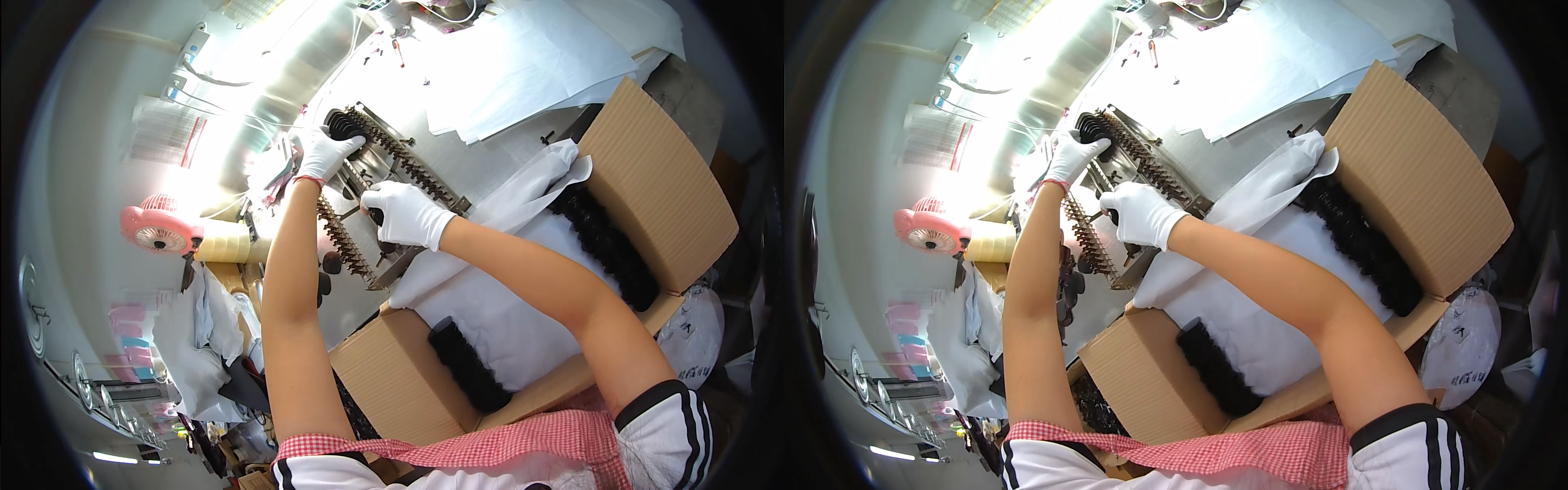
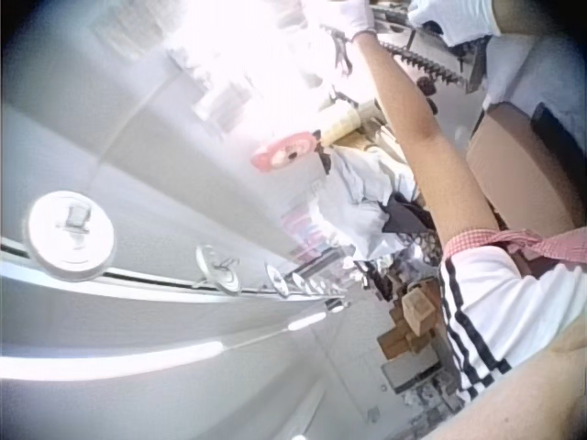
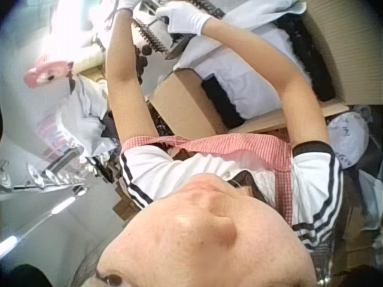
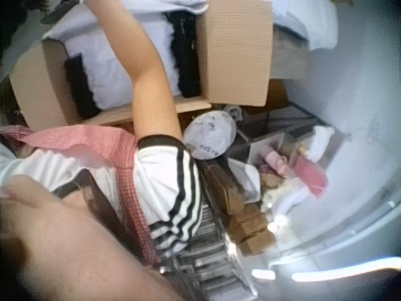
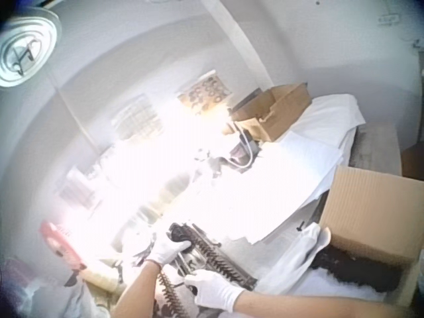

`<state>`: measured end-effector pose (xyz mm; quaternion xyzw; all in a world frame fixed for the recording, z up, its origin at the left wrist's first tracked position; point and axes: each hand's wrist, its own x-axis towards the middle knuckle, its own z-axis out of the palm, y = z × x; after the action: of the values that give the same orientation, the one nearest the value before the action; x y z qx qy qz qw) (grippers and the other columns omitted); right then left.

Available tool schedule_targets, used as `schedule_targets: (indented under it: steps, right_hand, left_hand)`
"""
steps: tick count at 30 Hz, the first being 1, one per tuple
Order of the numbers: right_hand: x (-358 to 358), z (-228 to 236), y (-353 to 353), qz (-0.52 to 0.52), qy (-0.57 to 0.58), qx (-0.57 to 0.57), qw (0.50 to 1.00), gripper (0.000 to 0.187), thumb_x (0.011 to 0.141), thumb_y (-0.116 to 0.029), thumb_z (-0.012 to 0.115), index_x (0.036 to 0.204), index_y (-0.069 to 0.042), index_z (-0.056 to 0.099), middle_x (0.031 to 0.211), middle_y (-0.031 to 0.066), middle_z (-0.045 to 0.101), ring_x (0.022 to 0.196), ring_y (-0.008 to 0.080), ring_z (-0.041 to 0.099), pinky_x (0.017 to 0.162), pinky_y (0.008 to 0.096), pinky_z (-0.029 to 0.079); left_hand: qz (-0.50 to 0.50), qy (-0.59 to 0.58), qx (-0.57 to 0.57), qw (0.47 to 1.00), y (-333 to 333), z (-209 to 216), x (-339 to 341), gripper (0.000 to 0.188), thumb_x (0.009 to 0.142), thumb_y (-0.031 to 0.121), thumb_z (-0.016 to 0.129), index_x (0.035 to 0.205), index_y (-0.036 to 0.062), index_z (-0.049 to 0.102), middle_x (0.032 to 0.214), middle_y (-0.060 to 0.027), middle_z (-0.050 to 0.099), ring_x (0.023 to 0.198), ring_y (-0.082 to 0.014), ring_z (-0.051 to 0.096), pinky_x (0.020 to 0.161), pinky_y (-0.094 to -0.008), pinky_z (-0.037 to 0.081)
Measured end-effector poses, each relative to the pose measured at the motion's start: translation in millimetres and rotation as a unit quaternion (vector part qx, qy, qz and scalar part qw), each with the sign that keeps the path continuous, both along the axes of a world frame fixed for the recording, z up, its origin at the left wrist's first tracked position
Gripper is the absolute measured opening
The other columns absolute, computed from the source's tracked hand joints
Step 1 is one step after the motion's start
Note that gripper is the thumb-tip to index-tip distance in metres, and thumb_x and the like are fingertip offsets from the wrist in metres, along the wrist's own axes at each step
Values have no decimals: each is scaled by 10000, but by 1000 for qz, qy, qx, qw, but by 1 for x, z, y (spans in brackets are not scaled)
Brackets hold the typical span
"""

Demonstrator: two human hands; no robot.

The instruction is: The person repeatedly picks up small black cylindrical objects from a cardboard box and places them into slots on a metal rack. They periodically retrieve empty metal racks from a nearby stack and place them on the table to continue filling them with the objects.

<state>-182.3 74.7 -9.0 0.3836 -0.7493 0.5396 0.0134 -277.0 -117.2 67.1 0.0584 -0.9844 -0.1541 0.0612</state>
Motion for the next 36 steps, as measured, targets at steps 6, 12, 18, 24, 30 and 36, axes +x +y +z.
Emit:
schedule_targets:
  steps: [6,12,18,24,30,36]
  right_hand:
    - [0,2,10,43,-8,7,999,272,648,-64,688,912,-89,627,913,119,656,894,340,645,804,413,529]
    - [4,4,12,28,41,2,999,236,698,-80,661,934,-92,652,859,139,664,851,345,667,757,427,537]
    - [3,4,11,40,-13,30,999,281,689,-89,678,965,-84,620,998,130,663,960,347,650,835,409,539]
    - [0,6,5,-100,-68,-99,988,416,708,-154,809,1057,-56,605,1100,159,626,1061,347,606,944,392,504]
    - [0,10,9,-58,4,-163,985,735,600,-243,852,1241,-64,539,1205,200,529,1191,366,524,1042,410,461]
    - [5,16,12,-72,-1,-67,995,599,666,-280,791,1169,-44,567,1070,218,587,1111,363,556,962,423,492]
  left_hand:
    - [10,54,-85,995,-5,-23,-10,908,707,403,875,1290,-99,393,1146,-214,571,1064,-270,586,935,-373,490]
    - [28,-127,133,983,-5,-26,-10,315,878,211,702,1031,-35,578,748,-109,653,531,-132,593,396,-259,448]
    - [31,-170,57,983,35,-14,-22,154,878,164,555,881,17,601,724,-174,655,532,-223,596,475,-341,448]
    - [88,-233,62,967,39,28,45,379,842,203,548,1090,-82,571,910,-247,674,821,-338,671,750,-399,536]
    - [-16,-193,105,976,74,22,132,355,909,184,398,1117,-67,539,863,-218,642,783,-287,680,700,-386,541]
    - [-25,-429,284,857,35,62,103,332,960,287,558,1107,-1,632,984,-111,646,861,-172,664,743,-290,544]
